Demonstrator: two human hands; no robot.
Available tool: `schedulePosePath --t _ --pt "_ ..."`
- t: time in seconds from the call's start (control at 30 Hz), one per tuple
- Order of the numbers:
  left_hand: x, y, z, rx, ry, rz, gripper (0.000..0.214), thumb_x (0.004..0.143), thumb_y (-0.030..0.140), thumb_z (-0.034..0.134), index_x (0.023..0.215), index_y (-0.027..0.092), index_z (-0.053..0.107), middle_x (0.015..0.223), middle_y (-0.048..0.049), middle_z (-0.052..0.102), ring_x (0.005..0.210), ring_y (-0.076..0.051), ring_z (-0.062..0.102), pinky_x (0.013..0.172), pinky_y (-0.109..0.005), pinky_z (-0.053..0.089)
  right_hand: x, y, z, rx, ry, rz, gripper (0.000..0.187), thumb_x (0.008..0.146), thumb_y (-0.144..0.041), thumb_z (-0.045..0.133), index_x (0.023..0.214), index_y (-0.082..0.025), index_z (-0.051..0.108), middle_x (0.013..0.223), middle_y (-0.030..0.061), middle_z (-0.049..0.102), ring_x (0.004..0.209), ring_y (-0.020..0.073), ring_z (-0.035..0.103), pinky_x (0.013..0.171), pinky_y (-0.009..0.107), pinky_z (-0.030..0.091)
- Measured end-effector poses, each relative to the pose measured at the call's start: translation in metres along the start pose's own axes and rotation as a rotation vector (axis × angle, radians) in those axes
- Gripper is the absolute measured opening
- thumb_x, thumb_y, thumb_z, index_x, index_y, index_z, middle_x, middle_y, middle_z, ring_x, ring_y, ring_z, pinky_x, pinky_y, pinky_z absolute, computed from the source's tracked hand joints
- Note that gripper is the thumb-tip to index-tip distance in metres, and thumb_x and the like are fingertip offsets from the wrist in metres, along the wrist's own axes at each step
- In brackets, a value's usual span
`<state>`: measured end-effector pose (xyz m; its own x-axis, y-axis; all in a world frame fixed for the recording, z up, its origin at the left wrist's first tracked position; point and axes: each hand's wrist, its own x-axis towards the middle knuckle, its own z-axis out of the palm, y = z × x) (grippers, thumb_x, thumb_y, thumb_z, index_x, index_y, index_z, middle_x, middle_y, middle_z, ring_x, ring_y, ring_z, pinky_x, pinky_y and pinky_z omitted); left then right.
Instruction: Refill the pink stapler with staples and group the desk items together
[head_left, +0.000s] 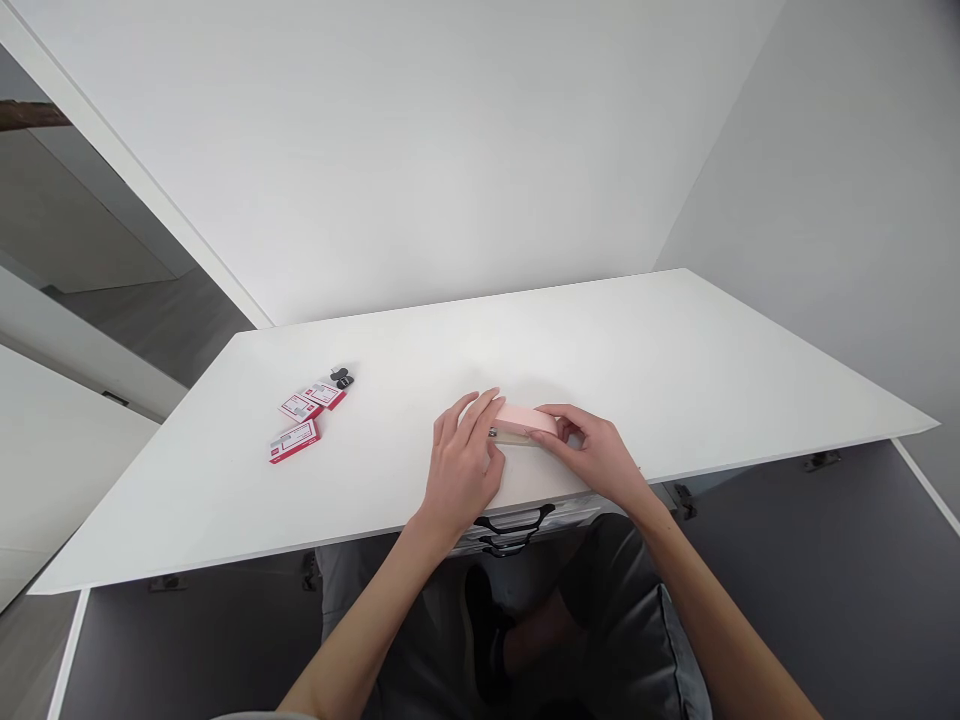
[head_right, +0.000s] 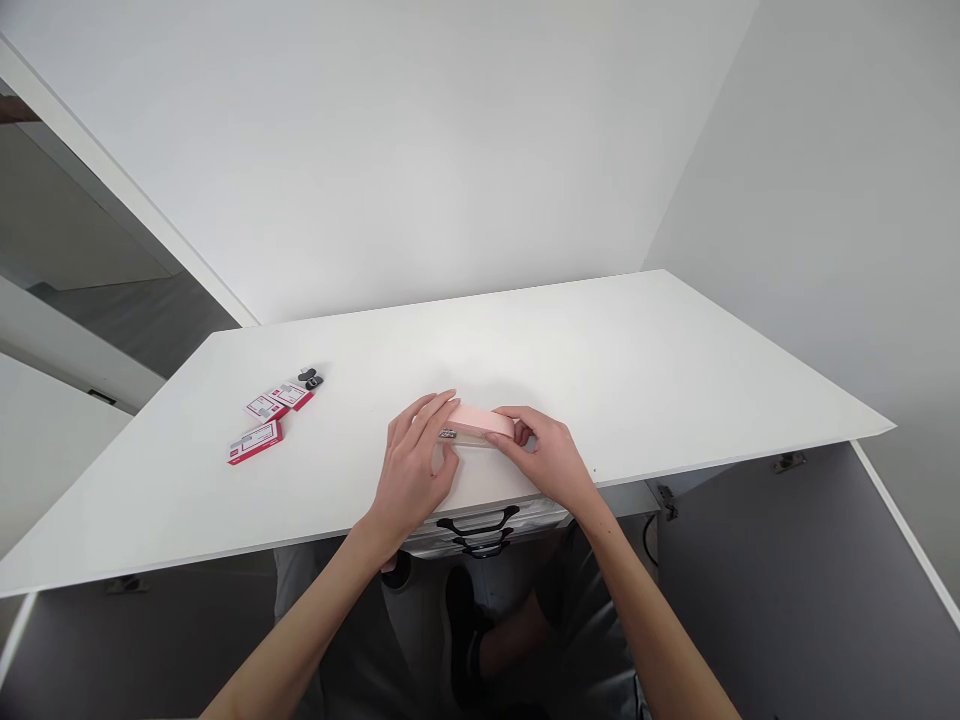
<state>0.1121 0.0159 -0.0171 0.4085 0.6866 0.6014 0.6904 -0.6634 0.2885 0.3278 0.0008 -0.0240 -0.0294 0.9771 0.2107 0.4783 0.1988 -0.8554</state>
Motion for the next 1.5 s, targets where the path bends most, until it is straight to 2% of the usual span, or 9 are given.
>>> schedulePosePath --t 0.33,0.5,0.63,0.83,1.0,1.1,1.2,1.33,1.5 --pt "-0.002 -0.004 -0.002 -0.096 -0.023 -0.036 0.064 0.093 0.006 0.049 0.153 0.028 0.044 0.156 -0.0060 0.054 0.144 -0.025 0.048 0.119 -0.050 0.041 0.001 -0.002 0.000 -0.010 -0.021 -0.005 0.039 0.092 -0.053 0.068 0.120 -0.025 0.071 0.091 0.0035 0.071 0.081 0.0215 0.063 0.077 0.035 0.054" --pt "-0.006 -0.015 -0.016 -0.169 -0.010 -0.119 0.060 0.096 0.012 0.049 0.154 0.026 0.039 0.162 -0.0095 0.046 0.150 -0.024 0.041 0.122 -0.048 0.039 0.001 0.002 0.003 -0.011 0.000 0.011 0.037 0.091 -0.051 0.069 0.117 -0.026 0.072 0.092 0.0032 0.072 0.082 0.0212 0.064 0.076 0.033 0.054" --pt "-0.017 -0.050 -0.042 -0.046 0.031 -0.202 0.050 0.097 0.018 0.052 0.146 0.025 0.048 0.154 -0.0113 0.051 0.145 -0.026 0.045 0.122 -0.050 0.039 0.001 0.003 0.006 -0.011 0.055 0.046 0.037 0.088 -0.054 0.070 0.112 -0.026 0.072 0.089 0.0030 0.070 0.078 0.0206 0.062 0.072 0.032 0.053" --pt "-0.044 -0.113 -0.099 0.245 0.119 -0.284 0.039 0.099 0.030 0.054 0.137 0.021 0.057 0.144 -0.0141 0.057 0.137 -0.032 0.050 0.118 -0.053 0.038 0.000 0.003 0.008 -0.017 0.168 0.144 0.034 0.085 -0.053 0.074 0.103 -0.025 0.071 0.077 0.0000 0.065 0.073 0.0198 0.059 0.068 0.032 0.050" --pt "-0.067 -0.139 -0.133 0.503 0.107 -0.457 0.050 0.098 0.047 0.053 0.138 0.017 0.059 0.146 -0.0185 0.055 0.135 -0.041 0.048 0.113 -0.059 0.039 0.001 0.007 0.011 -0.039 0.232 0.169 0.034 0.084 -0.054 0.075 0.101 -0.025 0.069 0.074 -0.0011 0.063 0.069 0.0191 0.057 0.065 0.031 0.048" --pt "-0.076 -0.144 -0.142 0.568 0.054 -0.563 0.054 0.096 0.054 0.053 0.135 0.018 0.061 0.144 -0.0184 0.057 0.135 -0.045 0.048 0.110 -0.060 0.040 0.001 0.010 0.013 -0.072 0.252 0.173 0.035 0.083 -0.056 0.074 0.097 -0.024 0.066 0.071 -0.0016 0.061 0.066 0.0194 0.057 0.062 0.031 0.047" --pt "-0.079 -0.144 -0.146 0.562 0.003 -0.604 0.053 0.097 0.054 0.049 0.133 0.017 0.062 0.138 -0.0179 0.063 0.130 -0.044 0.052 0.108 -0.060 0.040 0.001 0.011 0.015 -0.114 0.263 0.172 0.035 0.083 -0.056 0.073 0.092 -0.025 0.061 0.067 -0.0029 0.059 0.064 0.0194 0.057 0.060 0.030 0.045" --pt "-0.082 -0.140 -0.146 0.566 -0.022 -0.580 0.056 0.099 0.055 0.045 0.134 0.014 0.060 0.131 -0.0214 0.066 0.126 -0.045 0.056 0.104 -0.060 0.042 0.001 0.008 0.016 -0.165 0.262 0.156 0.036 0.085 -0.057 0.070 0.092 -0.025 0.054 0.067 -0.0037 0.057 0.063 0.0194 0.058 0.059 0.030 0.045" --pt "-0.087 -0.133 -0.144 0.551 -0.002 -0.492 0.053 0.099 0.056 0.045 0.130 0.017 0.061 0.124 -0.0195 0.068 0.118 -0.043 0.060 0.097 -0.056 0.045 0.002 0.007 0.018 -0.224 0.224 0.102 0.035 0.084 -0.053 0.067 0.101 -0.026 0.051 0.082 -0.0016 0.062 0.064 0.0179 0.059 0.059 0.029 0.045"
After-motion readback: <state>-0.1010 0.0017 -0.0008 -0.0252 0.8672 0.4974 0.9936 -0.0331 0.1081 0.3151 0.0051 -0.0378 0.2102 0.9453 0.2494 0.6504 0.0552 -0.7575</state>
